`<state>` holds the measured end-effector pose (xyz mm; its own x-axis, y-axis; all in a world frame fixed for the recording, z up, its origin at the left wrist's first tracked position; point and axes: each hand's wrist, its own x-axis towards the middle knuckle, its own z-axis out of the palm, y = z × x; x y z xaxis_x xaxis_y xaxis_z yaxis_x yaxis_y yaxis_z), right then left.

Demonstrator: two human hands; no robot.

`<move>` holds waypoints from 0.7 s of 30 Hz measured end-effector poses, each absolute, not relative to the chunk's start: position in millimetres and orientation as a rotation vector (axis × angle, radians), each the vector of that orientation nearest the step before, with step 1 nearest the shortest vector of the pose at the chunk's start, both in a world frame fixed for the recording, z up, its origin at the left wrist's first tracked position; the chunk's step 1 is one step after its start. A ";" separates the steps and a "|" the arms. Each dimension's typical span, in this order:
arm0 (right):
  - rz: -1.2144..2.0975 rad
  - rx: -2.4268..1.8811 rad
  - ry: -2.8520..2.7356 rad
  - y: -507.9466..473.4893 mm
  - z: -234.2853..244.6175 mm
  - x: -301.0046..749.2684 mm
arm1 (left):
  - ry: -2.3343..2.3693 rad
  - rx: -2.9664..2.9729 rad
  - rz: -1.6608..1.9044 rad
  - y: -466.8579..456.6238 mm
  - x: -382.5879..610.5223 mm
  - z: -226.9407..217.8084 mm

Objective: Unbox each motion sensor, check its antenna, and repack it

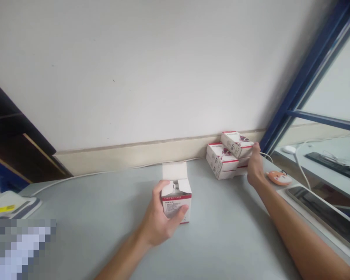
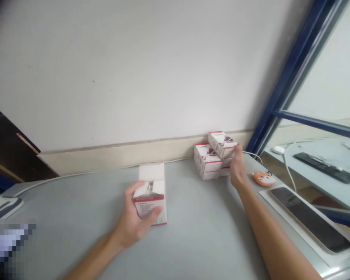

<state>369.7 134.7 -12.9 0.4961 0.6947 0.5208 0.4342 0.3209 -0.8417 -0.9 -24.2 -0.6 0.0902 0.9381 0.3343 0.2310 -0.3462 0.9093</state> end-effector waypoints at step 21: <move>-0.336 -1.341 -0.766 132.5 -9.3 312.6 | 1.132 1.851 1.386 -20.6 0.5 -3.1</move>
<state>312.6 132.5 -9.3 0.7173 0.2027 0.6666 0.6276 0.2277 -0.7445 0.5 -20.6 -3.1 0.1095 0.8718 0.4775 0.2939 -0.4873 0.8223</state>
